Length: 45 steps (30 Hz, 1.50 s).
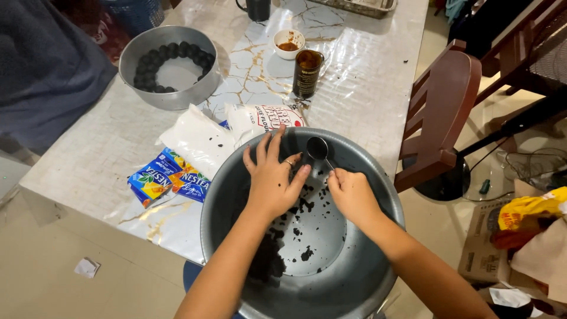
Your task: Scoop and form small balls from a dark dough mixture in a basin using a measuring spoon.
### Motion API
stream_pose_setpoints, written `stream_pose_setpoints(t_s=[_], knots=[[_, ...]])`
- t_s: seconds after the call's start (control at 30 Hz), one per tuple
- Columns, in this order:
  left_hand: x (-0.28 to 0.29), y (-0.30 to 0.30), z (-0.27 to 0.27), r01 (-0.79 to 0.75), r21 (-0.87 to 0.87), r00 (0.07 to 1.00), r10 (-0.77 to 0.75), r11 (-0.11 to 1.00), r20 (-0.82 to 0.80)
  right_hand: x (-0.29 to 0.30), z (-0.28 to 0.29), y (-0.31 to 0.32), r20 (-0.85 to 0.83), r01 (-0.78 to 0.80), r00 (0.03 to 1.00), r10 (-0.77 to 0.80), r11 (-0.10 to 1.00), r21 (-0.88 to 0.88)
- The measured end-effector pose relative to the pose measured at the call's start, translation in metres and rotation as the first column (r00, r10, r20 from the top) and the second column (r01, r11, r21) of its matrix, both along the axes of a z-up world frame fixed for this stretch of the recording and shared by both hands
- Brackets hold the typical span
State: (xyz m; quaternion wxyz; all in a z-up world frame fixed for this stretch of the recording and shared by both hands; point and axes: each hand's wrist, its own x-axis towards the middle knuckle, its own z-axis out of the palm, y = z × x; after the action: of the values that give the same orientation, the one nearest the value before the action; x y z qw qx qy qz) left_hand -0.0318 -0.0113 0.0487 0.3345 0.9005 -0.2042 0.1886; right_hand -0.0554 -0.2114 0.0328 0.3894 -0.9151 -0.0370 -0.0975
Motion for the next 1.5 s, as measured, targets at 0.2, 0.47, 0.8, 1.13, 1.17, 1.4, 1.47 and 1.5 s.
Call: stream_pose_setpoints(t_s=[0.2, 0.47, 0.8, 1.13, 1.17, 1.4, 1.47, 1.5], knots=[[0.001, -0.001, -0.004, -0.001, 0.058, 1.000, 0.002, 0.998, -0.006, -0.003, 0.001, 0.004, -0.010, -0.014, 1.000, 0.013, 0.999, -0.030], [0.007, -0.001, -0.007, 0.013, 0.125, 0.994, 0.001, 0.992, -0.109, -0.004, -0.017, -0.002, -0.016, -0.193, 0.981, 0.193, 0.981, -0.023], [0.044, 0.002, -0.039, -0.187, -0.862, 0.760, -0.486, 0.471, -0.431, 0.011, -0.027, -0.019, -0.487, 0.152, 0.495, 0.720, 0.480, 0.864], [0.010, -0.017, -0.019, -0.118, -0.394, 0.983, 0.053, 0.911, -0.173, -0.011, -0.020, 0.007, -0.213, -0.527, 0.822, 0.528, 0.847, 0.068], [0.005, -0.017, -0.012, -0.121, -0.396, 0.983, 0.054, 0.910, -0.176, -0.012, -0.024, 0.005, -0.216, -0.528, 0.821, 0.529, 0.847, 0.068], [-0.004, -0.020, 0.012, 0.096, -0.113, 0.960, -0.061, 0.989, 0.274, -0.018, -0.015, 0.004, -0.181, -0.614, 0.757, 0.627, 0.779, 0.129], [-0.002, -0.021, 0.006, 0.094, -0.088, 0.973, -0.072, 0.992, 0.218, -0.021, -0.013, 0.005, -0.197, -0.612, 0.755, 0.626, 0.780, 0.130], [0.000, -0.020, 0.004, 0.074, -0.100, 0.986, -0.058, 0.992, 0.158, -0.020, -0.014, 0.006, -0.203, -0.626, 0.750, 0.629, 0.775, 0.090]])
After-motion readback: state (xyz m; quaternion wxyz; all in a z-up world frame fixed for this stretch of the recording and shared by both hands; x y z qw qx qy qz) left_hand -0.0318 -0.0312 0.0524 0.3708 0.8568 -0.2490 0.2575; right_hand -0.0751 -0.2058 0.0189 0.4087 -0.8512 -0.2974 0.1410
